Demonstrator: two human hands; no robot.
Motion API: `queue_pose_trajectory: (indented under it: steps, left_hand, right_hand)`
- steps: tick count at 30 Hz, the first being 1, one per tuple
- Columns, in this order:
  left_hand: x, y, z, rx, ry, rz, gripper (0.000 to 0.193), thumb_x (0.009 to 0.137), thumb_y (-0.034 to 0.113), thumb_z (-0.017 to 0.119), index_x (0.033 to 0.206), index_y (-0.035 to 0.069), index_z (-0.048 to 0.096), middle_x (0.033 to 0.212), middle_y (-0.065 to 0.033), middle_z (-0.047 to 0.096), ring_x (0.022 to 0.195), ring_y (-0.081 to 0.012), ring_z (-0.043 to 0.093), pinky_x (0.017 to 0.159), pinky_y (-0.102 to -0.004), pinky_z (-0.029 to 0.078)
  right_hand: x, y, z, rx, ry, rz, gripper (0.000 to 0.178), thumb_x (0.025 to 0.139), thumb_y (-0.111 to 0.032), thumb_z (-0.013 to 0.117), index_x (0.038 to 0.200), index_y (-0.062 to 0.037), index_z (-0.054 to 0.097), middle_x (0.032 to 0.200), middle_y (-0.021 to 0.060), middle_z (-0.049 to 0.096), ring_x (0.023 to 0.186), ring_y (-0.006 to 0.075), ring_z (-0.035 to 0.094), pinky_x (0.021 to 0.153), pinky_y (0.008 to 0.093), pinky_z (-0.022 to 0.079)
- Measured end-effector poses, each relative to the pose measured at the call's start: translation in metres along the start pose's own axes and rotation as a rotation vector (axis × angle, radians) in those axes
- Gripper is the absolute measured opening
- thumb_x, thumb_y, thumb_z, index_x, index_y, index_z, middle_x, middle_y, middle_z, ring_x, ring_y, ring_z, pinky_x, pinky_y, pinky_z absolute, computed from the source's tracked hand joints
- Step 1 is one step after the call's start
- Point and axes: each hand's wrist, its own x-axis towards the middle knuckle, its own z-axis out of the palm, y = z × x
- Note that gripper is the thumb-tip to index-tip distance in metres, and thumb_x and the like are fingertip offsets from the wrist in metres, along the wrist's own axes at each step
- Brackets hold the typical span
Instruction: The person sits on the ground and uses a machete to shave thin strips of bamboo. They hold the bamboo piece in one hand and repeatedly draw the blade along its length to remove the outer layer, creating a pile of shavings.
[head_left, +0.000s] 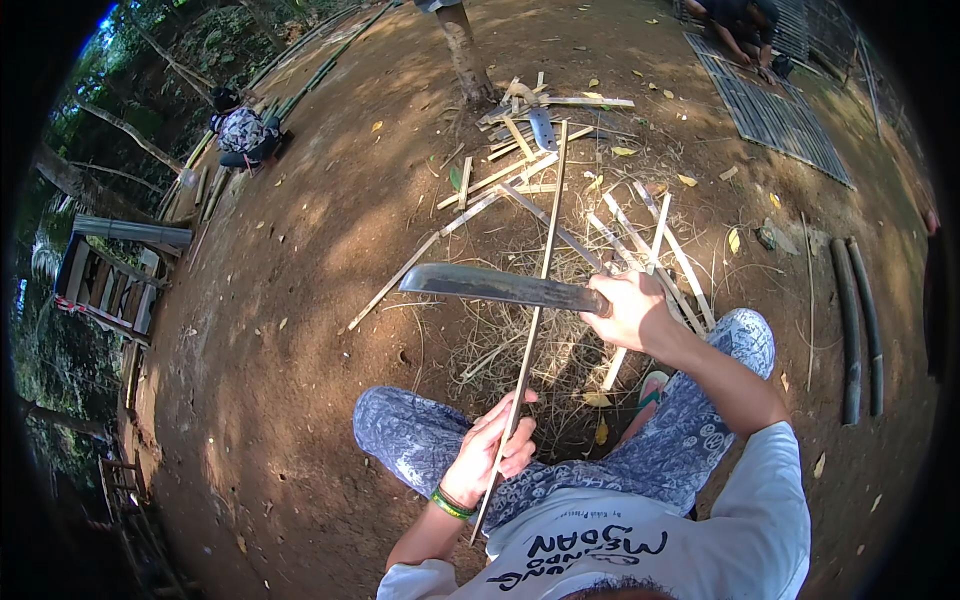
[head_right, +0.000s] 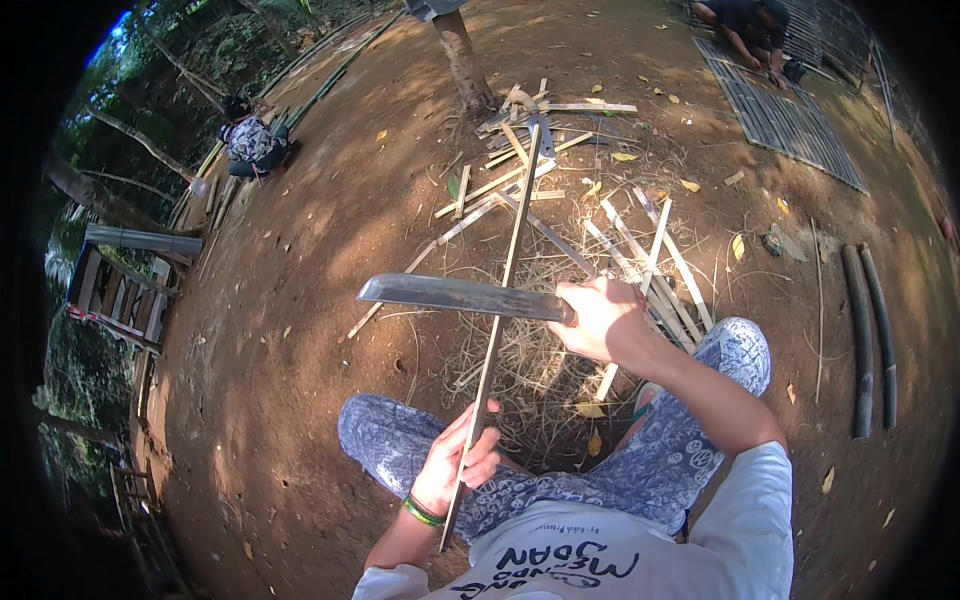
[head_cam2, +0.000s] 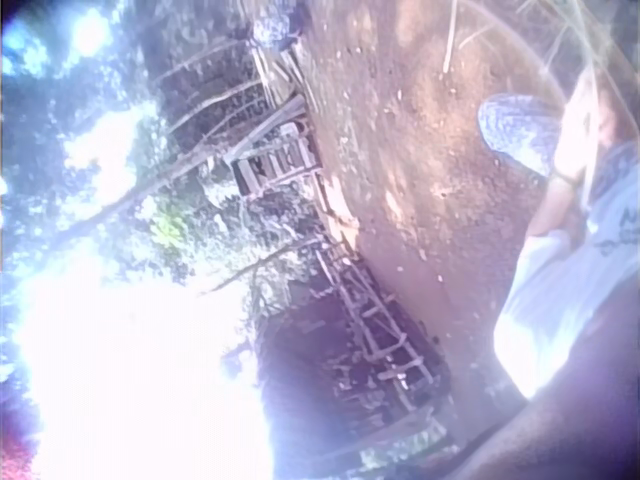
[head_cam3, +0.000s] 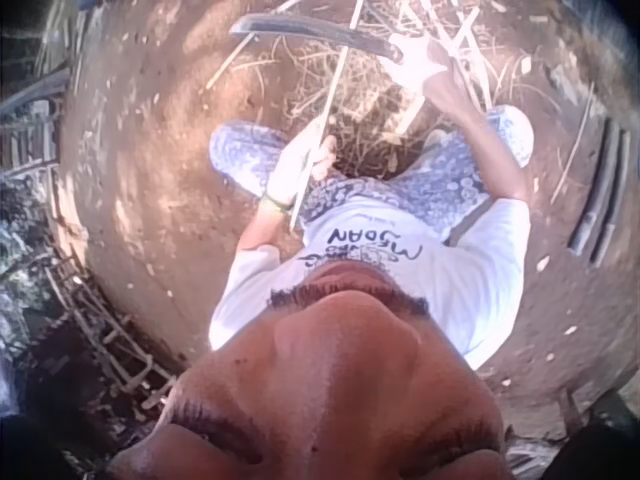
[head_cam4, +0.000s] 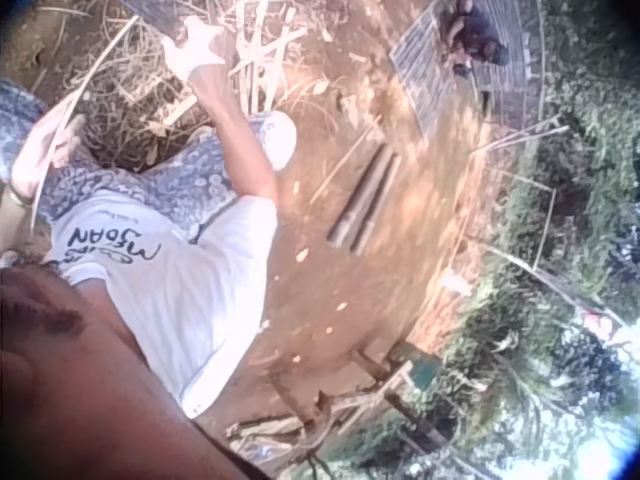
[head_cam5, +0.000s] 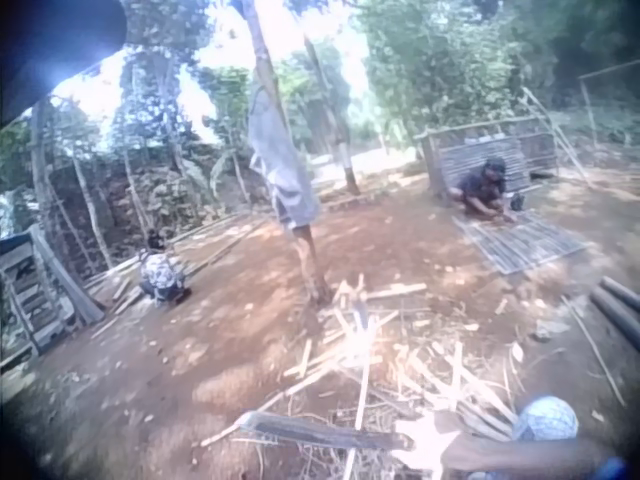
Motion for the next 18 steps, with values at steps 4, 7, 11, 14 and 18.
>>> queue_pose_trajectory:
  steps: [4, 7, 11, 14, 18]
  left_hand:
    - [0.008, 0.000, 0.002, 0.027, 0.052, 0.046, 0.029, 0.110, 0.022, 0.033, 0.130, 0.004, 0.044, 0.055, 0.0031, 0.035, 0.039, -0.0078, 0.035, 0.035, -0.0219, 0.032]
    - [0.013, 0.002, 0.006, 0.012, 0.097, 0.056, 0.027, 0.110, 0.023, 0.034, 0.125, 0.004, 0.047, 0.052, 0.0032, 0.033, 0.036, -0.0080, 0.033, 0.034, -0.0217, 0.030]
    - [0.017, -0.005, 0.004, 0.280, 0.237, 0.154, 0.028, 0.110, 0.022, 0.034, 0.116, 0.003, 0.053, 0.050, 0.0005, 0.036, 0.036, -0.0093, 0.034, 0.035, -0.0227, 0.030]
    - [0.021, -0.012, -0.014, 0.623, 0.263, 0.299, 0.032, 0.110, 0.026, 0.033, 0.114, 0.003, 0.055, 0.051, 0.0000, 0.040, 0.036, -0.0090, 0.034, 0.036, -0.0224, 0.030]
    - [0.015, -0.007, 0.006, 0.724, 0.315, 0.309, 0.034, 0.110, 0.028, 0.033, 0.117, 0.003, 0.055, 0.051, 0.0015, 0.040, 0.036, -0.0078, 0.035, 0.036, -0.0218, 0.030]
  right_hand:
    - [-0.024, -0.010, 0.014, -0.100, -0.065, -0.138, 0.021, 0.074, -0.031, 0.074, 0.082, -0.0142, 0.064, 0.065, 0.0078, 0.065, 0.063, 0.0319, 0.068, 0.058, 0.0459, 0.052]
    - [-0.032, -0.021, 0.010, -0.093, -0.317, -0.125, 0.030, 0.076, -0.035, 0.075, 0.094, -0.0124, 0.065, 0.075, 0.0113, 0.068, 0.074, 0.0357, 0.070, 0.070, 0.0496, 0.055]
    - [-0.037, -0.026, 0.009, -0.107, -0.382, -0.196, 0.034, 0.075, -0.033, 0.075, 0.097, -0.0095, 0.064, 0.081, 0.0113, 0.069, 0.077, 0.0352, 0.070, 0.072, 0.0491, 0.056]
    - [-0.035, -0.028, 0.004, -0.150, -0.408, -0.202, 0.035, 0.075, -0.032, 0.075, 0.099, -0.0093, 0.063, 0.084, 0.0108, 0.069, 0.080, 0.0343, 0.070, 0.073, 0.0482, 0.056]
    - [-0.030, -0.019, -0.001, -0.179, -0.352, -0.240, 0.037, 0.075, -0.033, 0.075, 0.101, -0.0096, 0.062, 0.086, 0.0099, 0.069, 0.083, 0.0331, 0.070, 0.076, 0.0474, 0.055]
